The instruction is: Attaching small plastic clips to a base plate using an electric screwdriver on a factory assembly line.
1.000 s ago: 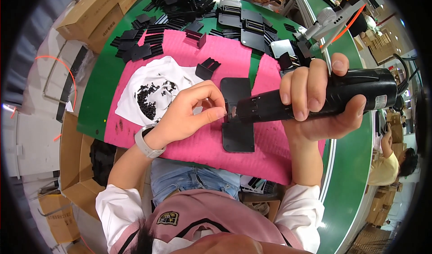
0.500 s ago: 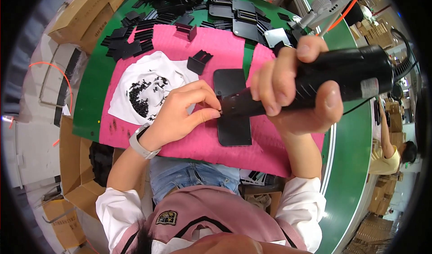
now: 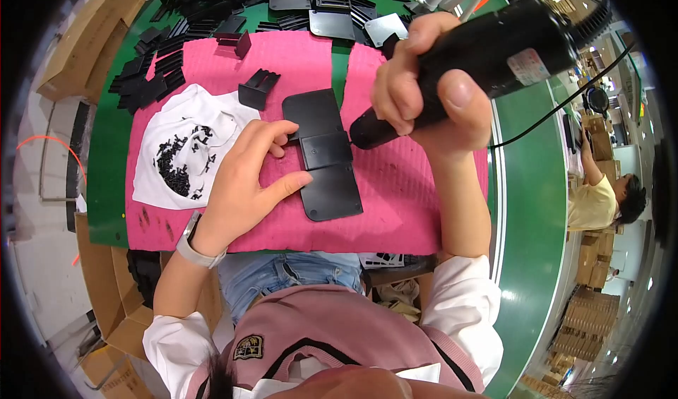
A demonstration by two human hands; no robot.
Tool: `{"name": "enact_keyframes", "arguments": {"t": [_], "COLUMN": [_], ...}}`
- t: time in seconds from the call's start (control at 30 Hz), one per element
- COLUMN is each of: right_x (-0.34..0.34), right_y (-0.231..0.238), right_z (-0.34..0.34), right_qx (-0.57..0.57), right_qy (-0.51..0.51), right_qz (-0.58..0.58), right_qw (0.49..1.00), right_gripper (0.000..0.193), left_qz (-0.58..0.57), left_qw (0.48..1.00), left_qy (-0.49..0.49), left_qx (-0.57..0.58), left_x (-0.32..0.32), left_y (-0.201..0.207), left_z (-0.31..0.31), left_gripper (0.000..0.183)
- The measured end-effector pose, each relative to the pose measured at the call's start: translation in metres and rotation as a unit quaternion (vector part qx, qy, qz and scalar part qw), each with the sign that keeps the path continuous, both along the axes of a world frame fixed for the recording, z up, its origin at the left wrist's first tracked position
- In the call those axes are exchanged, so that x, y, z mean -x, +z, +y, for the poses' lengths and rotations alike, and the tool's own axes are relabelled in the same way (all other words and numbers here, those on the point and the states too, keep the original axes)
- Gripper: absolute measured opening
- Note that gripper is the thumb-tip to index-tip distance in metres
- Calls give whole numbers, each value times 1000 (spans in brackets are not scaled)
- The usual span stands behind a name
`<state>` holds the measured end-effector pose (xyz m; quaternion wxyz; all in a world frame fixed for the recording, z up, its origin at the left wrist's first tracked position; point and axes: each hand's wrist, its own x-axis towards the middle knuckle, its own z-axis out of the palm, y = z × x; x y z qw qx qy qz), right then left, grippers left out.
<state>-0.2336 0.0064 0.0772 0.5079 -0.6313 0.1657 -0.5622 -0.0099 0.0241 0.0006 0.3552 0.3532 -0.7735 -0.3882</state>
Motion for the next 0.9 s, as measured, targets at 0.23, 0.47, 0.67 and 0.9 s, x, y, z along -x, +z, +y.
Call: {"name": "enact_keyframes", "arguments": {"t": [0.23,0.47,0.67,0.9], "right_x": [-3,-7,-4,-6], "right_y": [-5,-10,-14,-13], "right_z": [-2,-6,-10,-6], "right_qx": [-25,-21,-29,-13], "right_qy": [-5,28,39,7], "right_qz": [20,15,3,29], "right_qw": [999,999,999,999], "right_gripper": [34,33,32,32], "left_qz": [-24,-29,-32,-38], "left_qw": [1000,1000,999,999], "left_qy": [-10,-8,-5,-12], "left_qx": [1,9,12,26], "left_x": [0,1,2,4], "left_y": [-2,-3,-4,1], "left_z": [1,2,2,-2], "left_gripper": [42,40,38,35]}}
